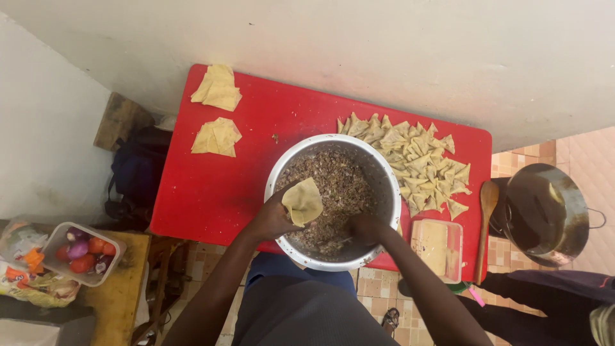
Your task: Folding and filling pastry wrappers with a meat and vegetable mixture to make samosas
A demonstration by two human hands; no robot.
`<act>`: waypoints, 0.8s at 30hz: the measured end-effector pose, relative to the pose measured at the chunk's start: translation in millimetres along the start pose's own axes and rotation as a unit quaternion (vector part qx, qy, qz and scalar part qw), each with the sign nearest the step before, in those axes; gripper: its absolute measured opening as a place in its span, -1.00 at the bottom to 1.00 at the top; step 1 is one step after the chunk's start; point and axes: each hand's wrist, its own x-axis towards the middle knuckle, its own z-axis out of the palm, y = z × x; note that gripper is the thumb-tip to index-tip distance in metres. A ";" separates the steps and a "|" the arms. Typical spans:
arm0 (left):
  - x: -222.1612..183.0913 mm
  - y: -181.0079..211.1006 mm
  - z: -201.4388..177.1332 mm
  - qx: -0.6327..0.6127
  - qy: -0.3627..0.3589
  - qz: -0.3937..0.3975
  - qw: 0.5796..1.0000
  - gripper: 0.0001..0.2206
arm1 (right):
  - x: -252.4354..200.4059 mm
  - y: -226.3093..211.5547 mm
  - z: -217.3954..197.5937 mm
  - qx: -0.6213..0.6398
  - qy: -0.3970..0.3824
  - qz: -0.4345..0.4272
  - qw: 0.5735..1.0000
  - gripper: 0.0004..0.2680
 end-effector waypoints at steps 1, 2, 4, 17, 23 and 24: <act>0.2 -5.7 -3.3 0.000 -0.001 -0.002 1.000 -0.15 | -22.4 -14.9 -19.5 0.002 0.000 0.000 1.000 -0.75; 2.9 -10.5 -7.9 0.006 0.002 -0.004 1.000 -0.13 | -43.6 -29.5 -41.2 0.039 -0.006 -0.012 0.999 -0.72; 8.4 -14.0 -9.9 0.013 0.001 -0.006 1.000 -0.12 | -89.9 -67.2 -90.0 0.078 -0.008 -0.024 0.997 -0.69; 45.6 -25.2 29.6 0.163 -0.047 -0.058 0.984 0.06 | -191.1 -167.2 -135.6 0.379 0.376 0.087 0.841 -0.93; 46.2 -18.3 41.7 0.176 -0.051 -0.029 0.983 0.02 | -188.8 -177.0 -131.3 0.310 0.378 0.124 0.864 -0.85; 47.6 -14.2 41.6 0.171 -0.066 -0.003 0.983 -0.02 | -192.9 -183.4 -137.8 0.302 0.365 0.144 0.869 -0.91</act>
